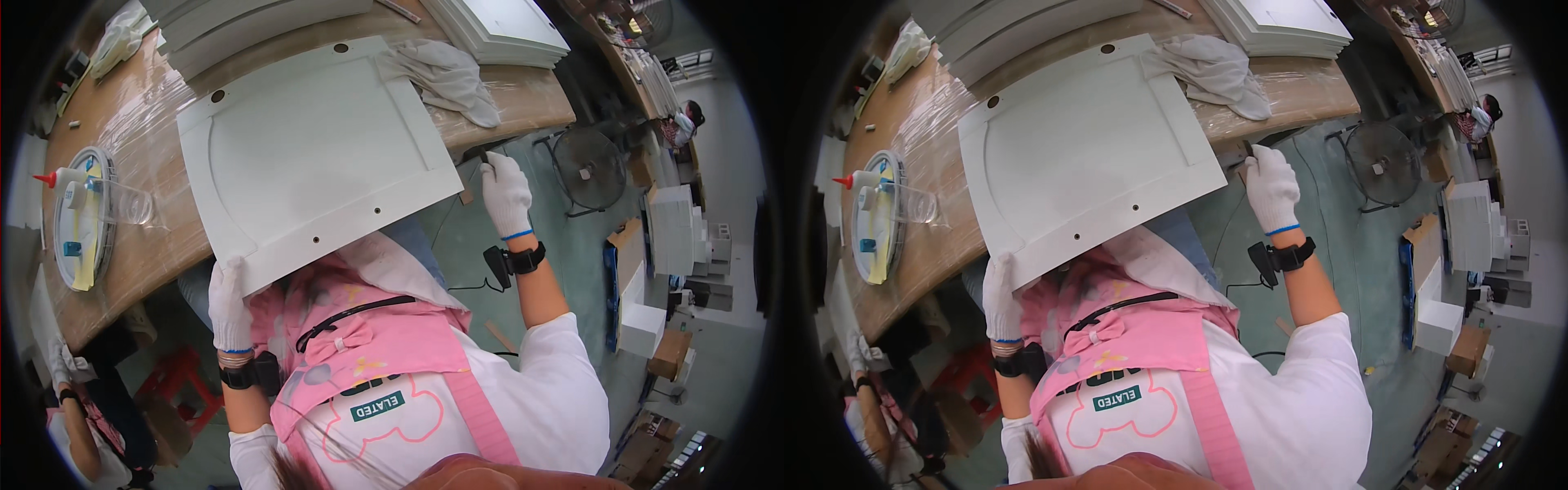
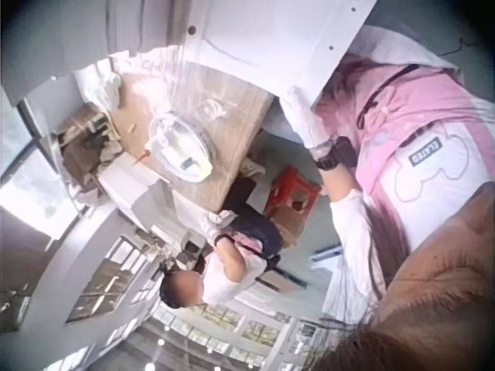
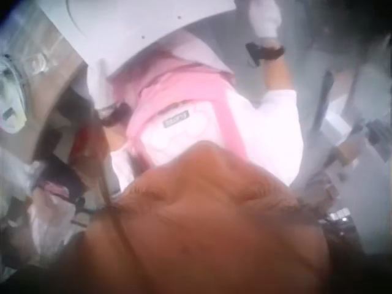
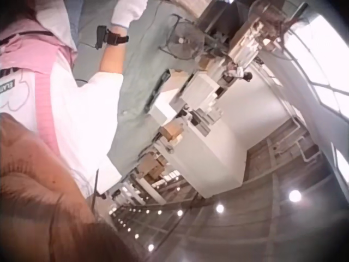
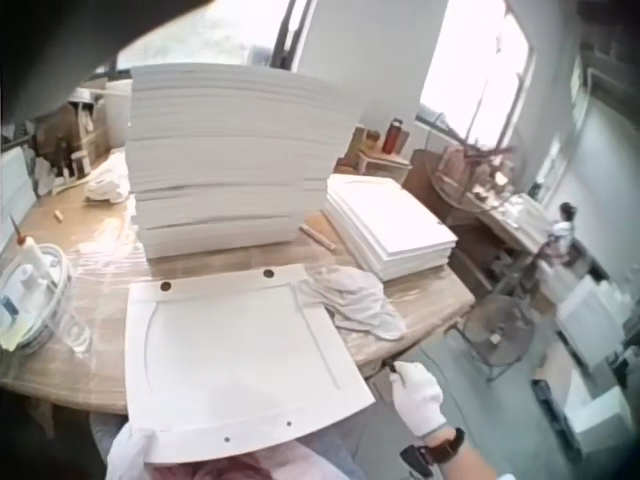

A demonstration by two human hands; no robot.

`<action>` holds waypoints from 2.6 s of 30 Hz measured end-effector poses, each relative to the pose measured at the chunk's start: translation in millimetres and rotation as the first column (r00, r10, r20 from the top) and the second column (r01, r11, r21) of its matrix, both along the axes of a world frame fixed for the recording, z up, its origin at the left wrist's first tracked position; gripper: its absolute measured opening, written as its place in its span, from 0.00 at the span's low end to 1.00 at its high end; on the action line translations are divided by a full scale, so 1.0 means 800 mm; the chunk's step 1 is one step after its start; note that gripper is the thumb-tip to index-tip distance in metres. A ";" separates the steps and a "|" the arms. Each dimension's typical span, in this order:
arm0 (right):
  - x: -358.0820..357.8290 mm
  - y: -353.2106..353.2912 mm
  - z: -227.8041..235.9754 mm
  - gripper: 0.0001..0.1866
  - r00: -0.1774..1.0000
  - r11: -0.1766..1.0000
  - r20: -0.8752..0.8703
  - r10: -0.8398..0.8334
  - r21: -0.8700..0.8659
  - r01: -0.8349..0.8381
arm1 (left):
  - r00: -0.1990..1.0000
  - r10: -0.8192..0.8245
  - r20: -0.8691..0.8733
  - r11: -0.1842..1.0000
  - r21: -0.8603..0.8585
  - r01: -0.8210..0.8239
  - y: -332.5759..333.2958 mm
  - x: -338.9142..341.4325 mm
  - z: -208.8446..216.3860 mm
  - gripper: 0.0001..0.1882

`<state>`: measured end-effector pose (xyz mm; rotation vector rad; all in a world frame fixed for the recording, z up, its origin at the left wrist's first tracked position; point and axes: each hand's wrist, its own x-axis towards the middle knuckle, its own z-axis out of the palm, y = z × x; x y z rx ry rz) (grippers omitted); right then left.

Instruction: Finishing and cleaning white cabinet doors using a scraper and a cleaning cloth.

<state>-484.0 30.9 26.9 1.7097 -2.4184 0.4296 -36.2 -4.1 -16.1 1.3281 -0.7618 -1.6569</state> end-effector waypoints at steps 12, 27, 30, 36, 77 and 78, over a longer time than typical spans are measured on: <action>0.001 -0.036 0.024 0.10 0.908 0.913 0.127 0.398 -0.152 -0.379 | 0.993 0.111 0.046 0.993 -0.040 -0.109 0.020 0.031 0.002 0.18; 0.051 -0.064 0.048 0.17 0.774 0.912 0.627 0.086 0.263 -0.314 | 0.701 0.200 -0.685 0.977 0.085 -0.196 0.063 0.001 0.000 0.26; 0.049 -0.062 0.033 0.18 0.728 0.942 0.685 0.029 0.224 -0.248 | 0.756 0.150 -0.637 0.987 0.047 -0.156 0.065 0.007 0.005 0.26; 0.072 -0.050 0.020 0.13 0.298 0.969 0.955 -0.011 0.084 -0.233 | 0.952 0.121 -0.282 0.901 -0.370 -0.225 0.033 0.028 0.113 0.27; 0.072 -0.057 0.070 0.16 0.706 0.705 0.210 0.676 0.092 -0.703 | 0.151 0.943 0.297 0.069 -0.618 0.783 -0.039 0.021 0.299 0.18; 0.071 -0.056 0.070 0.16 0.706 0.705 0.209 0.677 0.092 -0.703 | 0.132 0.949 0.285 0.074 -0.610 0.789 -0.039 0.022 0.298 0.18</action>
